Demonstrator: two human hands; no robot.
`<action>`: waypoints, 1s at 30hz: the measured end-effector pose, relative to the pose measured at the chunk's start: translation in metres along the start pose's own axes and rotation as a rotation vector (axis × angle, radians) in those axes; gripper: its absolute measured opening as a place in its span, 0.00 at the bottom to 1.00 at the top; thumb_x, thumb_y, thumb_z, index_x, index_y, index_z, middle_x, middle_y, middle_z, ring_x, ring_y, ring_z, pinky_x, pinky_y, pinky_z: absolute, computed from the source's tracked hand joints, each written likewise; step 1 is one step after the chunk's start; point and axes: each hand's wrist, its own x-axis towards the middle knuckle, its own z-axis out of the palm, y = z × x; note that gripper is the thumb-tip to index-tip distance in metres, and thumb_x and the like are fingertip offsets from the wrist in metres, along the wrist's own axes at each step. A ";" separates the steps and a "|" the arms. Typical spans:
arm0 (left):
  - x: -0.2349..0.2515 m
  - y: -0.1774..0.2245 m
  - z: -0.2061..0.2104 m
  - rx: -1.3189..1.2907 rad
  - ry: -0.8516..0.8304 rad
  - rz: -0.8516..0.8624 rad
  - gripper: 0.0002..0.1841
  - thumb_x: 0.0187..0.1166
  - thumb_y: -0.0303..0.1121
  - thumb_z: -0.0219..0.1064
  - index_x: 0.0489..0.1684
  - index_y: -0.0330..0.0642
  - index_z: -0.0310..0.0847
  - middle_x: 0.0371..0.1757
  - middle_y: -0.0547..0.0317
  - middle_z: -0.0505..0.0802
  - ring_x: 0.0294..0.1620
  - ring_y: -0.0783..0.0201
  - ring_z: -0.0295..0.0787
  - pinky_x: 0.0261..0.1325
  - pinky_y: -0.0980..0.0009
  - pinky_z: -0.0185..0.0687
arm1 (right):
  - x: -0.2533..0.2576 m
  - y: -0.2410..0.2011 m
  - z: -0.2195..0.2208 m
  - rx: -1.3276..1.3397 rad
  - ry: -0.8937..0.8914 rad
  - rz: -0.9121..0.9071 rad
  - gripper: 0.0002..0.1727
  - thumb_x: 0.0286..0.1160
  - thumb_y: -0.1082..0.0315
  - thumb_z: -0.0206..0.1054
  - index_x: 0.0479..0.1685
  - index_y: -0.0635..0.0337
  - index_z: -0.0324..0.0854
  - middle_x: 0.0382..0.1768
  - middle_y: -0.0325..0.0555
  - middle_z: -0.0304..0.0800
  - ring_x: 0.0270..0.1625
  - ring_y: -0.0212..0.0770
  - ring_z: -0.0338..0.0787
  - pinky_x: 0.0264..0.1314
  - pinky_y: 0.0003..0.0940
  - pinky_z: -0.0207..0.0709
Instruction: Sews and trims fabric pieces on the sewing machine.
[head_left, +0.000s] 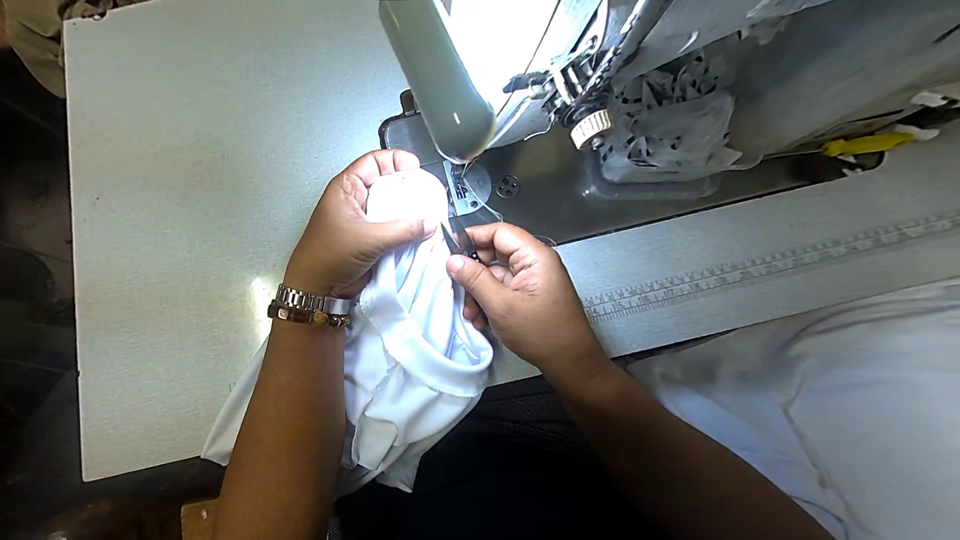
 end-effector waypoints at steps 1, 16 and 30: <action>0.000 -0.001 0.000 -0.003 -0.001 0.002 0.25 0.57 0.08 0.69 0.52 0.41 0.74 0.39 0.68 0.91 0.39 0.77 0.90 0.45 0.80 0.89 | 0.000 0.000 0.000 0.002 -0.003 0.006 0.11 0.81 0.72 0.66 0.57 0.66 0.80 0.32 0.36 0.84 0.19 0.19 0.79 0.21 0.12 0.77; 0.003 -0.004 -0.003 -0.024 -0.019 -0.011 0.25 0.57 0.08 0.70 0.52 0.41 0.74 0.40 0.66 0.91 0.40 0.75 0.91 0.44 0.79 0.90 | 0.000 0.002 0.002 0.026 0.025 -0.012 0.10 0.82 0.72 0.66 0.56 0.65 0.80 0.32 0.35 0.85 0.19 0.20 0.80 0.21 0.13 0.77; 0.004 -0.006 -0.003 0.020 -0.062 -0.009 0.26 0.55 0.07 0.71 0.52 0.39 0.75 0.41 0.64 0.91 0.42 0.74 0.91 0.47 0.79 0.89 | 0.001 -0.002 0.006 0.086 0.070 0.018 0.09 0.82 0.73 0.65 0.55 0.66 0.79 0.31 0.35 0.84 0.19 0.19 0.78 0.18 0.12 0.75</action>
